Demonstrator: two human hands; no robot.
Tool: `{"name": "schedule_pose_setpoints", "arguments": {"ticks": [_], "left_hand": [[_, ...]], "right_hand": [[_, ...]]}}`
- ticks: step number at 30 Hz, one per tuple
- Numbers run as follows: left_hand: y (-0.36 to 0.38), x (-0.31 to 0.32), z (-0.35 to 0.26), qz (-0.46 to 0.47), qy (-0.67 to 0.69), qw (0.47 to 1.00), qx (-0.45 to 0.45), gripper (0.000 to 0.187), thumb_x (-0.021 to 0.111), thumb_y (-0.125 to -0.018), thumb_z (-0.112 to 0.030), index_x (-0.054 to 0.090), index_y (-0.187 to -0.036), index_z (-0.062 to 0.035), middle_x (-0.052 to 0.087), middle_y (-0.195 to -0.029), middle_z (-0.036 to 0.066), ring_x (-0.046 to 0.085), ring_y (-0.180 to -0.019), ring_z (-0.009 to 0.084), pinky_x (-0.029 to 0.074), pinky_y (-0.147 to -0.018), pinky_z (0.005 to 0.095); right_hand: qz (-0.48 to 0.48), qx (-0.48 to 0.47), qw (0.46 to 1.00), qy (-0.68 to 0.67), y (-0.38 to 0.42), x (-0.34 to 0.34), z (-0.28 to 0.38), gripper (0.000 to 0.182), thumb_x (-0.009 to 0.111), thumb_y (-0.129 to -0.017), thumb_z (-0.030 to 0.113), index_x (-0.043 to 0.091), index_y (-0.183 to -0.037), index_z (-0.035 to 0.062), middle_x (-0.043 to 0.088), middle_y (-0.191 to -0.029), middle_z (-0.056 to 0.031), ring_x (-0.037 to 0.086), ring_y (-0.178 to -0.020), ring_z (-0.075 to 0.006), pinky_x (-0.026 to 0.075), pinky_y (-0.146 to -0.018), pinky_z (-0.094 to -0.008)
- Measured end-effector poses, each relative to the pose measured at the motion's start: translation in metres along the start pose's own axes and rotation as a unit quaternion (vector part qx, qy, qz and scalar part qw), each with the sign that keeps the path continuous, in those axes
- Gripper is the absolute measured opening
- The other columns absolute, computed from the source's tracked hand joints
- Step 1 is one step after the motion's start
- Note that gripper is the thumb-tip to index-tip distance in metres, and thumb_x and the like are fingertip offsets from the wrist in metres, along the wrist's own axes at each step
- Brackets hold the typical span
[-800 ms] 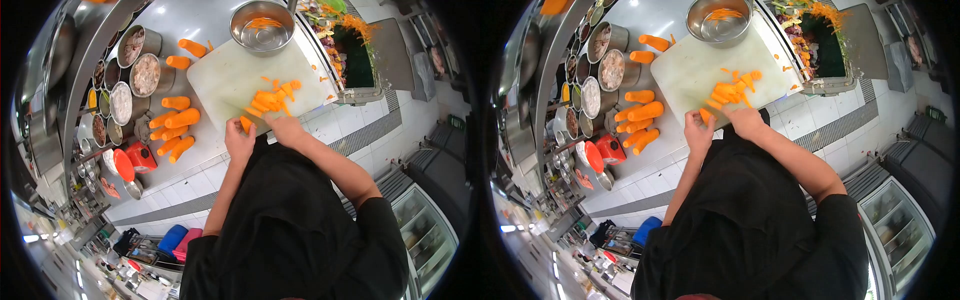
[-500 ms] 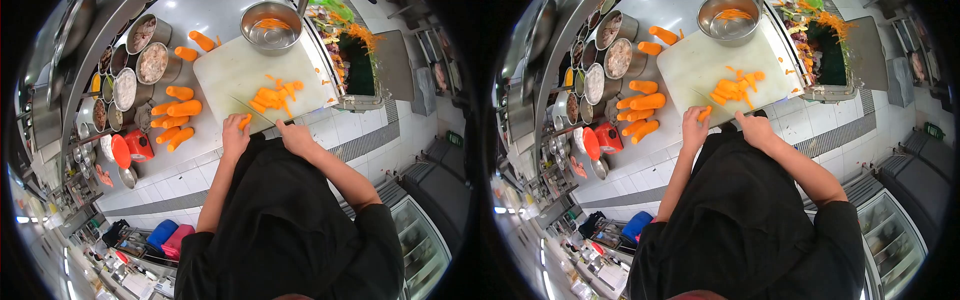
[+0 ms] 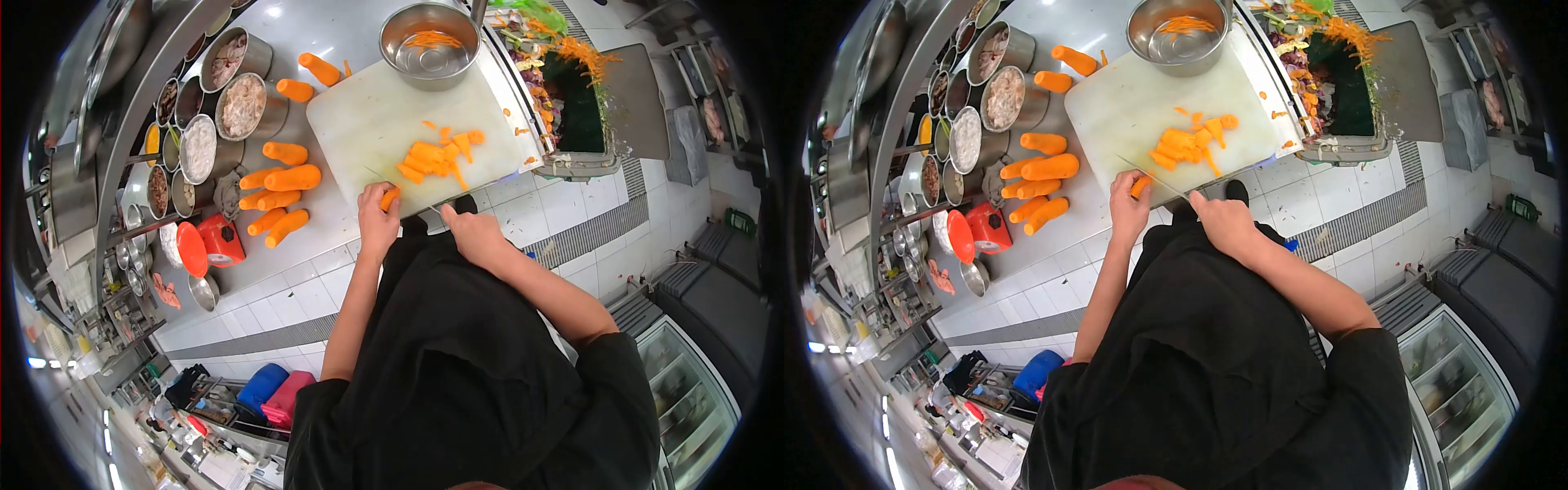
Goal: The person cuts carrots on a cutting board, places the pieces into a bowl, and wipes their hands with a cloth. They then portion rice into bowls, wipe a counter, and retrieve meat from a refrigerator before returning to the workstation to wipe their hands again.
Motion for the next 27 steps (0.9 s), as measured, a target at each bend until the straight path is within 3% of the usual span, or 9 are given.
{"name": "schedule_pose_setpoints", "arguments": {"ticks": [3, 12, 15, 18, 21, 23, 24, 26, 27], "left_hand": [[-0.001, 0.000, -0.001, 0.009, 0.010, 1.000, 0.005, 0.024, 0.068, -0.083, -0.004, 0.063, -0.107, -0.0055, 0.061, -0.110, 0.011, 0.054, -0.105, 0.0348, 0.044, -0.093, 0.0413], [-0.001, 0.003, 0.003, -0.004, 0.003, 1.000, -0.006, 0.024, 0.070, -0.081, -0.003, 0.064, -0.103, -0.0033, 0.063, -0.105, 0.011, 0.058, -0.103, 0.0327, 0.046, -0.091, 0.0387], [0.000, 0.003, 0.005, 0.009, 0.011, 1.000, -0.009, 0.023, 0.069, -0.082, -0.004, 0.063, -0.105, -0.0060, 0.062, -0.108, 0.010, 0.054, -0.105, 0.0345, 0.045, -0.092, 0.0411], [-0.004, 0.002, 0.001, 0.003, 0.013, 1.000, -0.002, 0.024, 0.070, -0.081, -0.006, 0.063, -0.104, -0.0040, 0.062, -0.108, 0.012, 0.055, -0.103, 0.0349, 0.045, -0.091, 0.0413], [0.003, -0.002, -0.003, -0.033, 0.017, 0.999, -0.017, 0.025, 0.072, -0.080, -0.006, 0.062, -0.103, -0.0002, 0.062, -0.103, 0.015, 0.058, -0.102, 0.0320, 0.046, -0.093, 0.0386], [0.005, 0.002, -0.005, 0.025, -0.136, 0.990, 0.043, 0.027, 0.074, -0.082, -0.009, 0.061, -0.104, 0.0004, 0.063, -0.109, 0.016, 0.060, -0.105, 0.0285, 0.047, -0.094, 0.0371], [0.004, 0.000, -0.002, 0.019, -0.136, 0.990, 0.043, 0.027, 0.074, -0.082, -0.009, 0.061, -0.104, 0.0004, 0.063, -0.109, 0.016, 0.060, -0.105, 0.0285, 0.047, -0.094, 0.0371], [-0.001, 0.000, 0.013, 0.014, 0.105, 0.992, -0.067, 0.027, 0.075, -0.083, -0.008, 0.060, -0.104, -0.0011, 0.065, -0.115, 0.015, 0.060, -0.111, 0.0249, 0.047, -0.095, 0.0356], [-0.004, 0.002, 0.017, 0.008, 0.106, 0.992, -0.066, 0.027, 0.075, -0.083, -0.008, 0.060, -0.104, -0.0011, 0.065, -0.115, 0.015, 0.060, -0.111, 0.0249, 0.047, -0.095, 0.0356]], "right_hand": [[-0.037, -0.015, 0.999, -0.004, -0.011, 0.013, -0.008, 0.022, 0.056, -0.086, 0.006, 0.048, -0.107, 0.0055, 0.068, -0.067, -0.0129, 0.070, -0.064, -0.0317, 0.054, -0.054, -0.0426], [0.007, 0.001, 1.000, 0.019, 0.013, -0.014, 0.004, 0.023, 0.056, -0.087, 0.007, 0.048, -0.108, 0.0072, 0.069, -0.068, -0.0112, 0.071, -0.063, -0.0282, 0.054, -0.053, -0.0405], [-0.005, -0.001, 1.000, 0.013, 0.005, 0.014, -0.003, 0.024, 0.055, -0.088, 0.008, 0.048, -0.110, 0.0062, 0.069, -0.068, -0.0113, 0.071, -0.064, -0.0286, 0.055, -0.054, -0.0406], [-0.040, -0.014, 0.999, -0.008, -0.007, 0.021, -0.013, 0.029, 0.057, -0.086, 0.007, 0.048, -0.113, 0.0045, 0.069, -0.070, -0.0125, 0.071, -0.066, -0.0310, 0.055, -0.057, -0.0423], [-0.013, -0.002, 0.999, -0.030, -0.007, 0.019, -0.017, 0.035, 0.059, -0.083, 0.006, 0.048, -0.115, 0.0037, 0.070, -0.073, -0.0152, 0.071, -0.070, -0.0335, 0.055, -0.059, -0.0446], [0.010, 0.005, 0.999, -0.047, -0.007, 0.015, -0.020, 0.037, 0.060, -0.080, 0.005, 0.048, -0.115, 0.0043, 0.070, -0.077, -0.0174, 0.070, -0.074, -0.0373, 0.055, -0.063, -0.0486], [0.008, 0.002, 0.999, -0.045, -0.006, 0.012, -0.020, 0.037, 0.060, -0.080, 0.005, 0.048, -0.115, 0.0043, 0.070, -0.077, -0.0174, 0.070, -0.074, -0.0373, 0.055, -0.063, -0.0486], [-0.021, 0.032, 0.997, -0.071, -0.001, 0.001, -0.029, 0.037, 0.059, -0.080, 0.004, 0.048, -0.116, 0.0061, 0.070, -0.079, -0.0194, 0.070, -0.077, -0.0405, 0.054, -0.067, -0.0520], [-0.024, 0.028, 0.997, -0.066, 0.004, -0.011, -0.030, 0.037, 0.059, -0.080, 0.004, 0.048, -0.116, 0.0061, 0.070, -0.079, -0.0194, 0.070, -0.077, -0.0405, 0.054, -0.067, -0.0520]]}}
Point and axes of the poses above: each hand's wrist, its own y-axis away from the middle knuckle, its own x-axis out of the palm, z = x × y, the point moved 5 cm from there along -y, towards the middle knuckle
